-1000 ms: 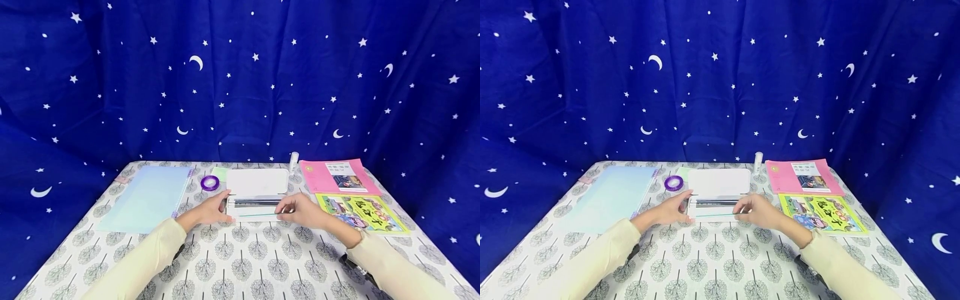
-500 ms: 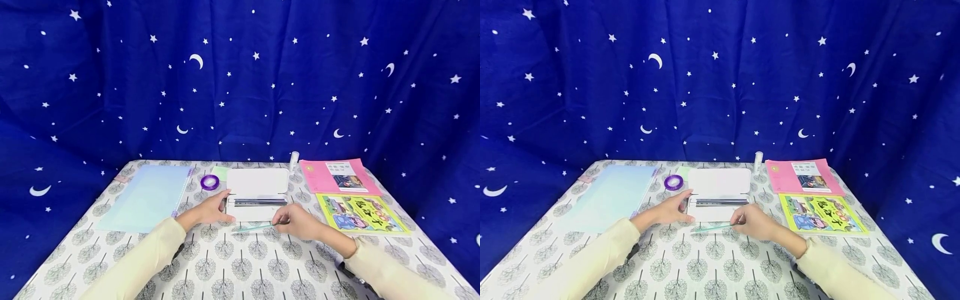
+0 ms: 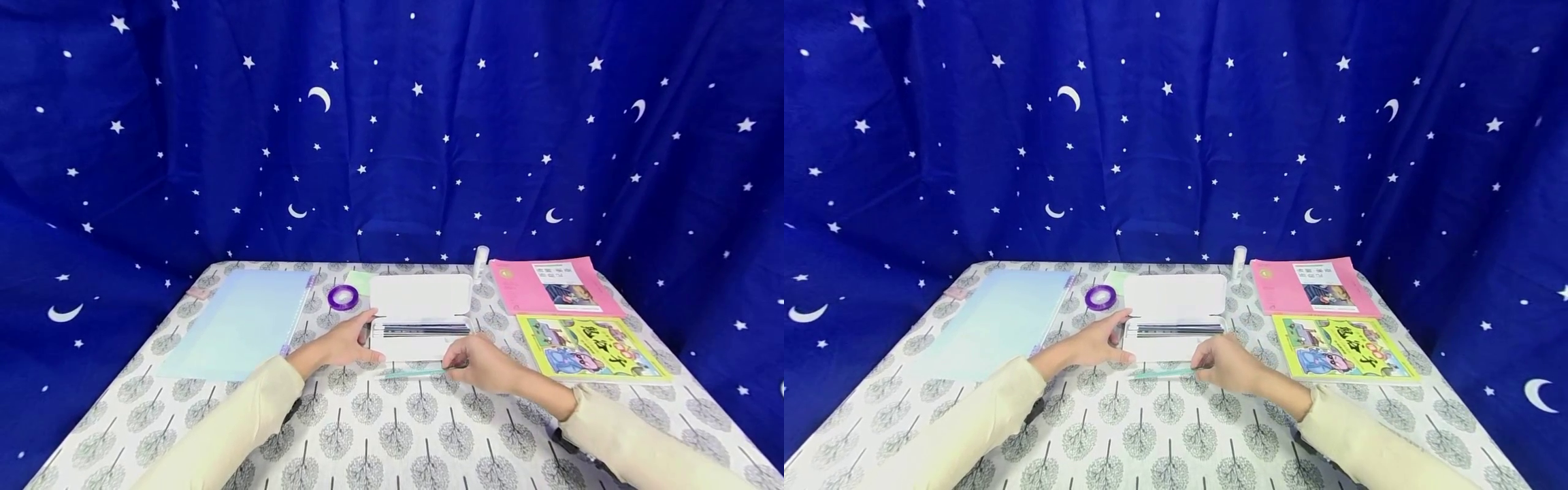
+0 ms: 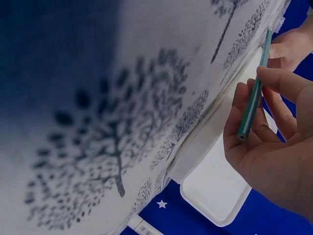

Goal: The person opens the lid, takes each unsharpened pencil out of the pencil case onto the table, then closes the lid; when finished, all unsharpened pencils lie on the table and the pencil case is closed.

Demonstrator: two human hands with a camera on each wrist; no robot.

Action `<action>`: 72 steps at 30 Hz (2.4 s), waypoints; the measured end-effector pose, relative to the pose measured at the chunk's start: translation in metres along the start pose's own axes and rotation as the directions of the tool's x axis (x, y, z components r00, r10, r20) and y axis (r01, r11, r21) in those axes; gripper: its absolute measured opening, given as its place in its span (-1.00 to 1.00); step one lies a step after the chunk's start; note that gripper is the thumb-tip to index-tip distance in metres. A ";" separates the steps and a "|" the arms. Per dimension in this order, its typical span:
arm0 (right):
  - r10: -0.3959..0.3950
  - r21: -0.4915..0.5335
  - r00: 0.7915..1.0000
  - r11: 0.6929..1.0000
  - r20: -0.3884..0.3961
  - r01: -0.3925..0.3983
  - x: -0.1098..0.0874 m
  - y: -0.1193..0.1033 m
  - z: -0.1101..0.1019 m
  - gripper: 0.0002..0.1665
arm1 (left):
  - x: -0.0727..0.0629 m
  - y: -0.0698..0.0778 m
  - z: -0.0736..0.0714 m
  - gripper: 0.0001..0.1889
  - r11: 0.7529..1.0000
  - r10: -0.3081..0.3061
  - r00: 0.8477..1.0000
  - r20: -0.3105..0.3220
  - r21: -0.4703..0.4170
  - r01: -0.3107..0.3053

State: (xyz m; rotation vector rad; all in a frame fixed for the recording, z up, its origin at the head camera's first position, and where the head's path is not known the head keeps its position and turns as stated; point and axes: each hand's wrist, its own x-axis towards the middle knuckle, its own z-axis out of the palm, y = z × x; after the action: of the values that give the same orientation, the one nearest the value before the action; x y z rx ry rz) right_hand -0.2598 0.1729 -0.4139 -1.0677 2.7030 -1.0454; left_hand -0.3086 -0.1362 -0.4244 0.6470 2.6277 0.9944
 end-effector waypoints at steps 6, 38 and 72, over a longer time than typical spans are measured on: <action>0.001 0.057 0.999 0.998 0.044 -0.004 0.000 0.000 0.004 -0.85 | 0.000 0.001 0.000 0.14 1.000 -0.006 1.000 0.002 0.018 0.006; -0.063 -0.171 0.998 0.983 -0.003 0.062 0.020 -0.006 -0.015 -0.90 | 0.001 0.000 0.001 0.13 1.000 -0.002 1.000 -0.005 0.030 0.002; 0.061 -0.117 0.997 0.991 -0.055 -0.067 0.075 0.023 -0.001 -0.86 | 0.002 0.000 0.003 0.14 1.000 -0.004 1.000 0.000 0.016 0.004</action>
State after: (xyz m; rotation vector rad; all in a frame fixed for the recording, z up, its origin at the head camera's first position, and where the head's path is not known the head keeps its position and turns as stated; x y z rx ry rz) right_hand -0.3300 0.1390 -0.4134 -0.9751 2.8520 -0.9257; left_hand -0.3090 -0.1333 -0.4270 0.6451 2.6391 0.9729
